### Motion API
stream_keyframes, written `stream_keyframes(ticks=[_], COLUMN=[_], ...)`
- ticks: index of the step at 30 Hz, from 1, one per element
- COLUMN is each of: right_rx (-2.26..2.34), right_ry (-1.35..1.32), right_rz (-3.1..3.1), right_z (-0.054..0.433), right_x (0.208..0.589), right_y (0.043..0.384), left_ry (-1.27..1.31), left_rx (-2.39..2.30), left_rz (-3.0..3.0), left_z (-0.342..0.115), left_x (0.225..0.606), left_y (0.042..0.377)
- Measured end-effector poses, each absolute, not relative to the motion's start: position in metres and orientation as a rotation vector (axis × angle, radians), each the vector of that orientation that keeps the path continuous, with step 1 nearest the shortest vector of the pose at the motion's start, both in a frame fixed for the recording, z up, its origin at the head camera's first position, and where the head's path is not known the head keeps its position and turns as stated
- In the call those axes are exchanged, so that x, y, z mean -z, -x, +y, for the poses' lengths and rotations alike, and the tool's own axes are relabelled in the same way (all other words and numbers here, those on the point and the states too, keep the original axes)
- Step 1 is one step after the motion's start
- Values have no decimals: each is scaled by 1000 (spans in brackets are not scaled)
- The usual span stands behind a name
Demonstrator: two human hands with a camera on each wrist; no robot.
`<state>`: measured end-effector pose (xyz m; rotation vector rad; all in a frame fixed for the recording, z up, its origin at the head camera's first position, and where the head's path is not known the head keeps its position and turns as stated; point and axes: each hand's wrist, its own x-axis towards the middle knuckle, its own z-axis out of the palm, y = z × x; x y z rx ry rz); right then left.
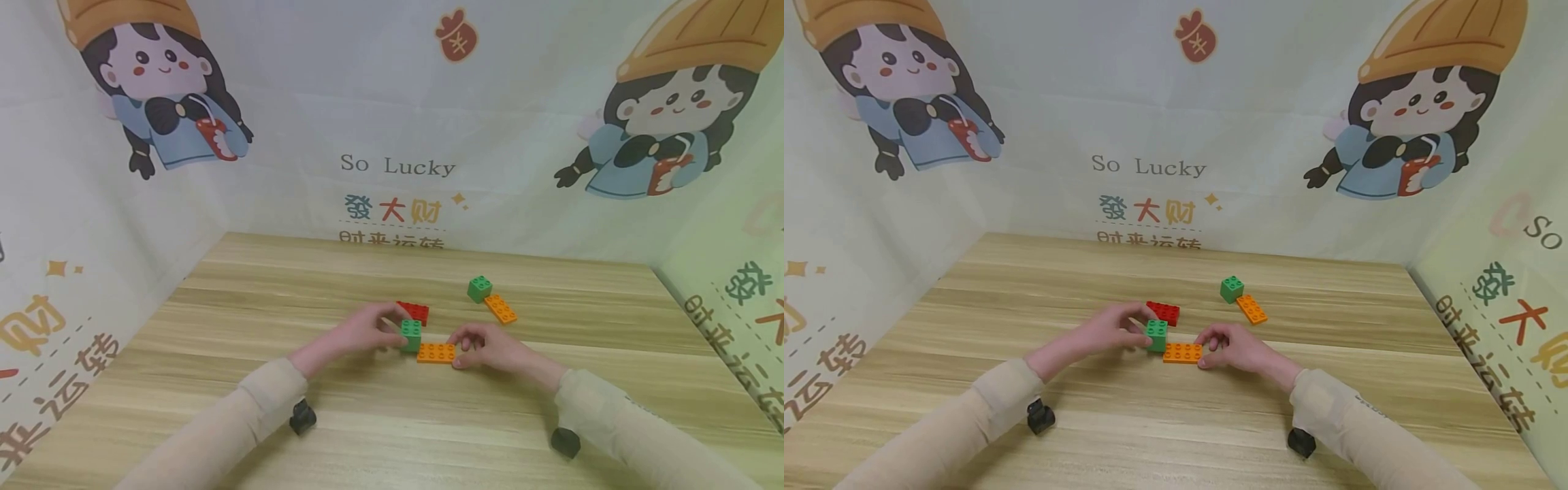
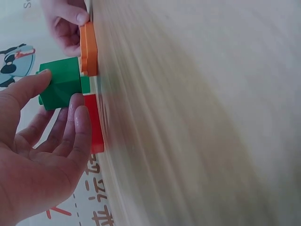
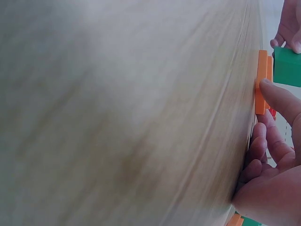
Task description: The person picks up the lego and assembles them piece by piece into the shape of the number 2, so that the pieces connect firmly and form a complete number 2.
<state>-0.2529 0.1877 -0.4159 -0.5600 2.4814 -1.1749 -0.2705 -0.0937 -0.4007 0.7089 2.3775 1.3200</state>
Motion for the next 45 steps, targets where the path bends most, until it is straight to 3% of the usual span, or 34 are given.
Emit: stream_keyframes(ticks=[45], right_rx=[1173], right_ry=[587], right_rz=[2484], right_z=[186], right_x=[415], right_y=[252], left_ry=[-664], left_rx=[-1379], left_rz=[2318], left_z=[-72], left_x=[405], left_y=[261])
